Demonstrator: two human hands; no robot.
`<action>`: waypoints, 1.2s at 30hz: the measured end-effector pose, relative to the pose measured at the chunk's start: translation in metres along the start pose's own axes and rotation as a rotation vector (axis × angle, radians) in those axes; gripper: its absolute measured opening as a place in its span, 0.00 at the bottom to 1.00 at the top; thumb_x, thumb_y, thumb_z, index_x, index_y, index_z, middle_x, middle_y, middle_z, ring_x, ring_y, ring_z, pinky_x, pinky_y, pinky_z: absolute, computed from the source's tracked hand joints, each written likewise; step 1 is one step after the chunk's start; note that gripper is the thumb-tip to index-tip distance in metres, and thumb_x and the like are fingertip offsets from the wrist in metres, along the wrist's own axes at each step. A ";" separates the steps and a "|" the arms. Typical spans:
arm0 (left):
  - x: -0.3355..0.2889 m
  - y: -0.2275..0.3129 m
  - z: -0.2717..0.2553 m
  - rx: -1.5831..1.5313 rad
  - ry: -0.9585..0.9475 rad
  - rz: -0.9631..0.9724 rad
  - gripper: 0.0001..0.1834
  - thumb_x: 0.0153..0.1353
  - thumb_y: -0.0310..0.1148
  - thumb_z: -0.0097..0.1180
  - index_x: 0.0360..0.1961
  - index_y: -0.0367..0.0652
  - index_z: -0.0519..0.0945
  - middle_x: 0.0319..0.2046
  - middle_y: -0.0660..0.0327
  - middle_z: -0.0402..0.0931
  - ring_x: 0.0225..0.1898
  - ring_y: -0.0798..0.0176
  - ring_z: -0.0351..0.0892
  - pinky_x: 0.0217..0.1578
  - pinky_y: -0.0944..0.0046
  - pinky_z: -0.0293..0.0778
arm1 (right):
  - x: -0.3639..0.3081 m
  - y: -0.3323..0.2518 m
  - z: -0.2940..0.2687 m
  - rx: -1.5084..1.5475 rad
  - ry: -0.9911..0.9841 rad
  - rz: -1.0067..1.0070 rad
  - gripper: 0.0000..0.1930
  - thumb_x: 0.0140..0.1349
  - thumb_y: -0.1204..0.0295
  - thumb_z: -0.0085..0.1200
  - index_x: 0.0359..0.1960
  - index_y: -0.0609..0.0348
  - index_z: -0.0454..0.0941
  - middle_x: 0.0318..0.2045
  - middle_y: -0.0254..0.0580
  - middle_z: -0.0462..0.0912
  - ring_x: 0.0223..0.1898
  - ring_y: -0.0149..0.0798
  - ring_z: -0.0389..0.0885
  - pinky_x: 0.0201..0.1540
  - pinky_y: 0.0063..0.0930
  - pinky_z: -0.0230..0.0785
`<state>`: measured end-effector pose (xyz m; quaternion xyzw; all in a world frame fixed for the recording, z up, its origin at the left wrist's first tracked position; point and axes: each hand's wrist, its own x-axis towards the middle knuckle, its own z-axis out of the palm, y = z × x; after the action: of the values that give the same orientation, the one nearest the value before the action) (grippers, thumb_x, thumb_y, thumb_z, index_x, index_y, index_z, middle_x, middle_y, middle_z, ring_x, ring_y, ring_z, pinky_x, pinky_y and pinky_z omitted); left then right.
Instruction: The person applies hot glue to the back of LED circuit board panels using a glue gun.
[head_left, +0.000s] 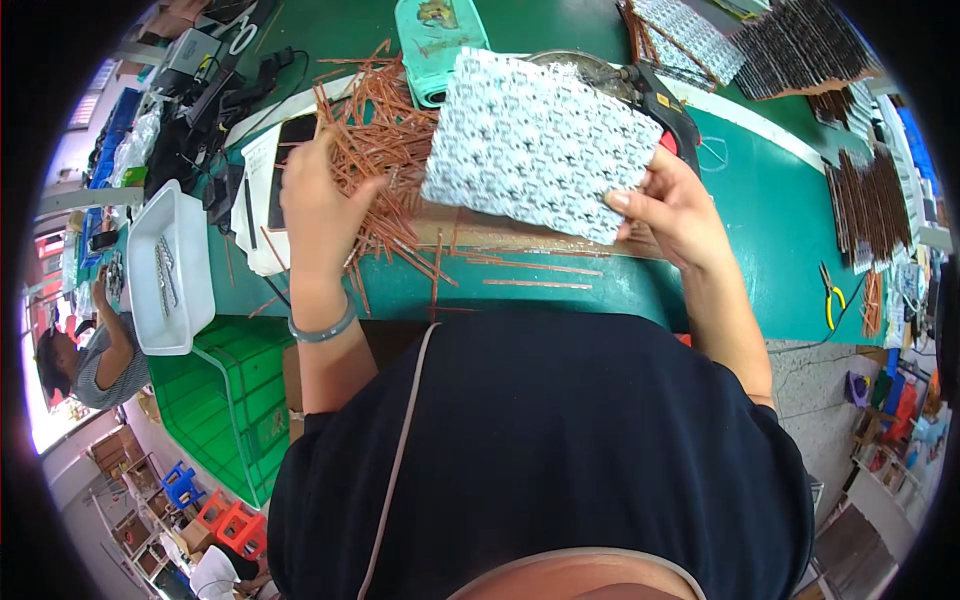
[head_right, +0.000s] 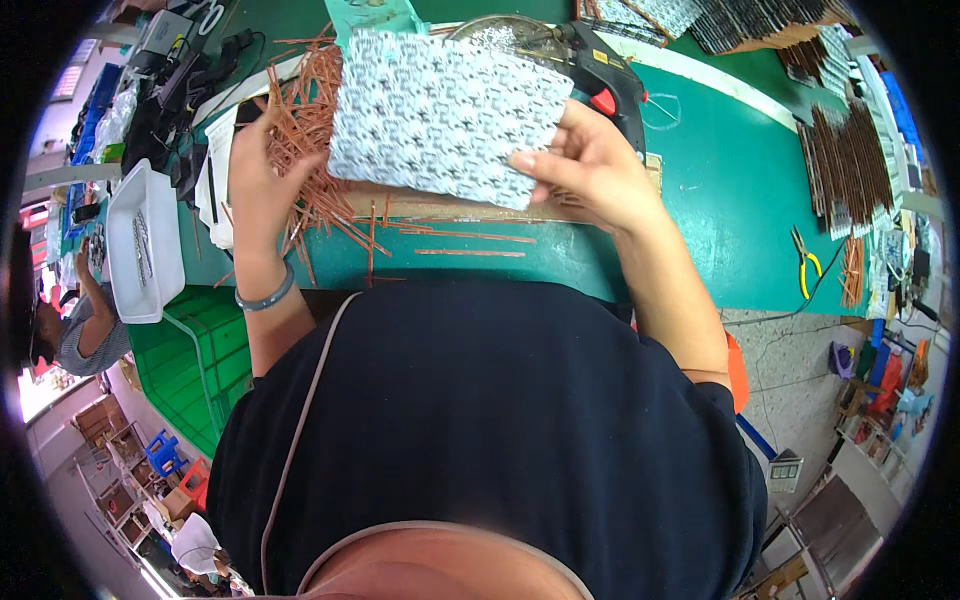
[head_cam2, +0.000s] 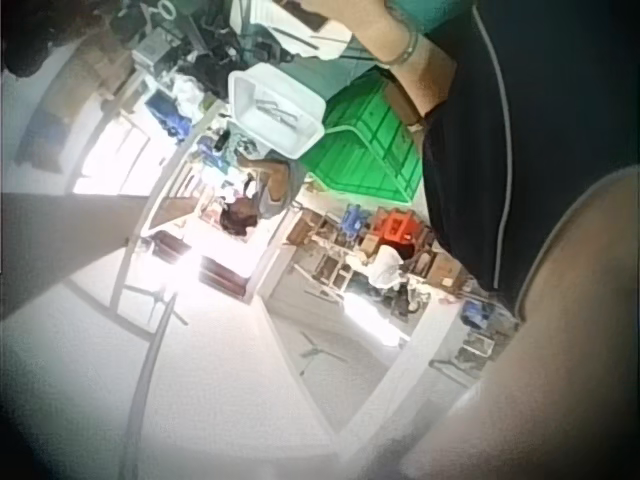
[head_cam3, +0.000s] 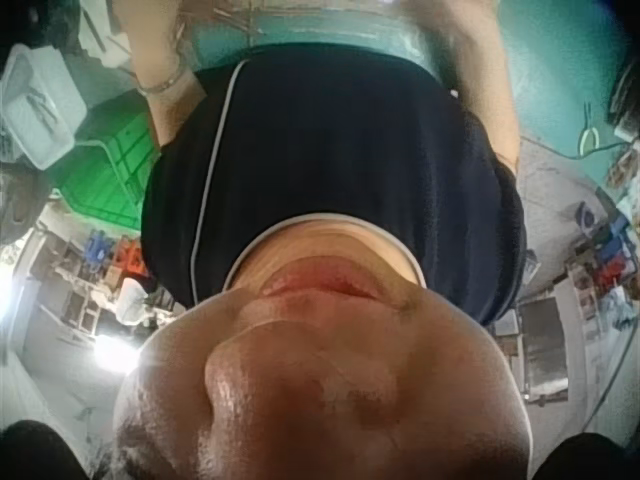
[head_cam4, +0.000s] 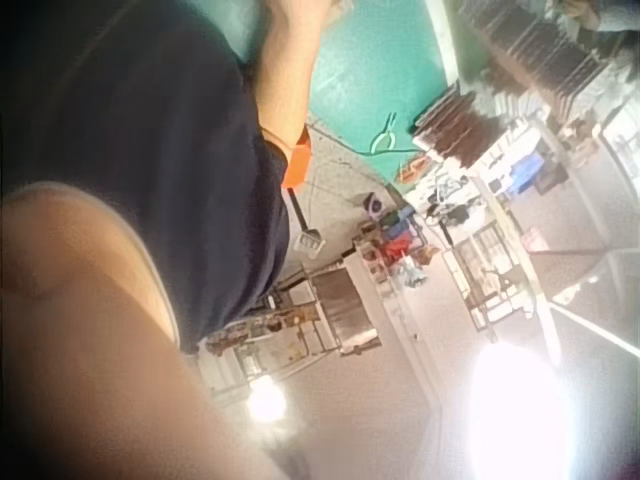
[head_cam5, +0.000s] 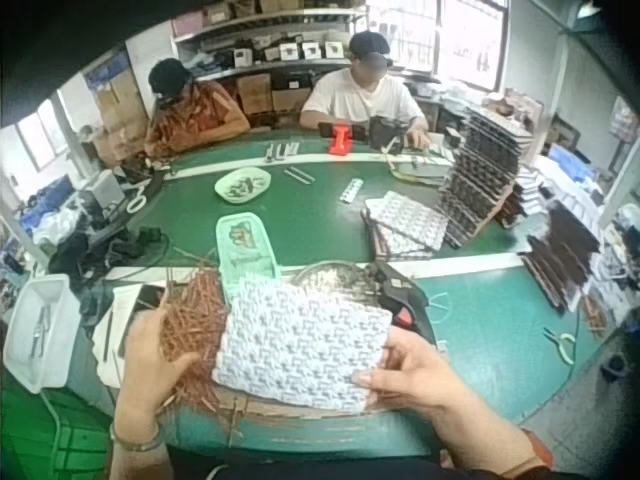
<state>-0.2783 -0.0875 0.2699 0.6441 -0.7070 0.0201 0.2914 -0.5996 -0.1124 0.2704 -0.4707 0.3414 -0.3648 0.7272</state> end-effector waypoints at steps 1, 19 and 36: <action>0.002 0.003 -0.007 -0.002 0.087 -0.061 0.25 0.42 0.29 0.65 0.43 0.36 0.73 0.42 0.52 0.71 0.44 0.57 0.72 0.44 0.63 0.68 | -0.001 -0.001 -0.001 0.003 -0.005 -0.006 0.18 0.52 0.80 0.55 0.46 0.65 0.68 0.32 0.38 0.79 0.26 0.23 0.76 0.24 0.13 0.70; -0.006 0.069 -0.004 -1.500 -0.249 -0.397 0.14 0.60 0.25 0.48 0.46 0.29 0.71 0.29 0.58 0.77 0.21 0.75 0.73 0.16 0.79 0.66 | -0.008 0.004 -0.011 0.099 0.065 -0.064 0.12 0.57 0.70 0.52 0.40 0.64 0.73 0.23 0.28 0.74 0.20 0.18 0.68 0.20 0.11 0.61; -0.008 0.054 0.009 -1.615 -0.259 -0.383 0.15 0.60 0.24 0.48 0.47 0.28 0.70 0.43 0.53 0.74 0.44 0.65 0.73 0.46 0.67 0.67 | -0.011 -0.002 -0.007 0.175 -0.061 -0.155 0.15 0.57 0.72 0.51 0.45 0.67 0.71 0.33 0.40 0.80 0.25 0.21 0.76 0.21 0.10 0.63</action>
<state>-0.3309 -0.0747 0.2779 0.3437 -0.4107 -0.6158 0.5779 -0.6110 -0.1069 0.2716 -0.4413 0.2486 -0.4338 0.7452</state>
